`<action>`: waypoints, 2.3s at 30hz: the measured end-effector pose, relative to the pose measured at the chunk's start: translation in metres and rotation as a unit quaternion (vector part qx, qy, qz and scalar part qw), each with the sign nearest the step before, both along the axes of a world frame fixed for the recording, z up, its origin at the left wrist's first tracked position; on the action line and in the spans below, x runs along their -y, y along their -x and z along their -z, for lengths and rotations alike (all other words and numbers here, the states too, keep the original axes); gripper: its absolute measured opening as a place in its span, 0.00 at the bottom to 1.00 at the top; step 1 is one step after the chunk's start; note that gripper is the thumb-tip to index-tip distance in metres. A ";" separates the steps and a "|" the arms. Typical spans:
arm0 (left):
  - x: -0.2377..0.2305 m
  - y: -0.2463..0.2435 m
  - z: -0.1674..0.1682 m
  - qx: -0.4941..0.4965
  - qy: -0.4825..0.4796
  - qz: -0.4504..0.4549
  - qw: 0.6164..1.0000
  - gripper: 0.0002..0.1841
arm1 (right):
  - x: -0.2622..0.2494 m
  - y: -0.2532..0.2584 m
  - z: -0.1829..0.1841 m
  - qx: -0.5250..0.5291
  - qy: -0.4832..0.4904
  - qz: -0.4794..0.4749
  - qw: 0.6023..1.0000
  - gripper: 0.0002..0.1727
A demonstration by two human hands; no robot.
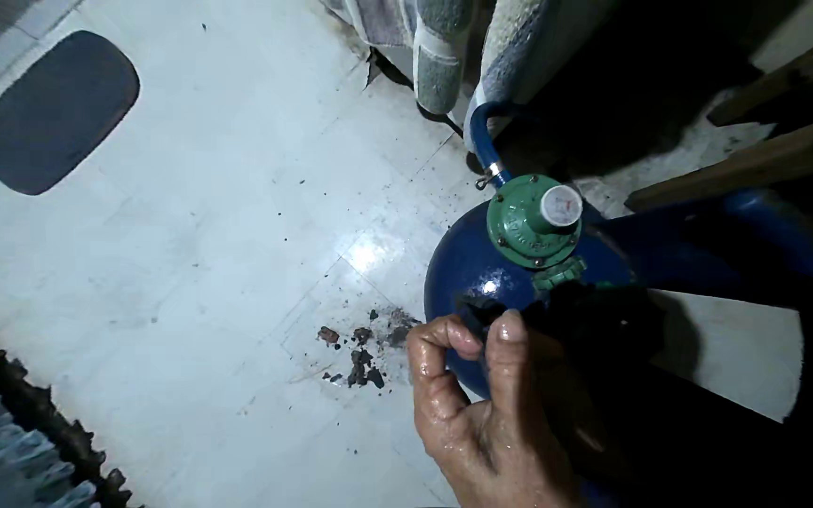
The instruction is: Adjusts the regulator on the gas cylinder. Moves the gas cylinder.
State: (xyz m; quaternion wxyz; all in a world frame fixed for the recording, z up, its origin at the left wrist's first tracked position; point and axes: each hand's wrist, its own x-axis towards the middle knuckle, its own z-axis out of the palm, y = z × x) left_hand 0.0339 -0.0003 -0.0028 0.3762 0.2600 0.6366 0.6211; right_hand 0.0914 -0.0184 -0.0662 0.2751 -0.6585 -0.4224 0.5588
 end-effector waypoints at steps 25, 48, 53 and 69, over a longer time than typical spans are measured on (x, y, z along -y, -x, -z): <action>-0.002 0.002 -0.002 -0.064 0.001 0.019 0.998 0.09 | -0.013 0.006 -0.025 0.196 0.029 -0.096 0.975 0.20; 0.000 0.003 -0.006 -0.055 0.022 0.043 0.997 0.10 | -0.013 0.003 -0.027 0.039 0.041 -0.005 0.998 0.16; 0.001 0.005 -0.004 -0.095 0.037 0.048 0.994 0.10 | 0.001 -0.001 -0.018 0.028 0.015 -0.038 0.999 0.16; -0.004 0.010 -0.005 -0.180 0.113 0.064 0.975 0.11 | 0.051 -0.005 -0.035 0.171 0.057 -0.054 0.982 0.19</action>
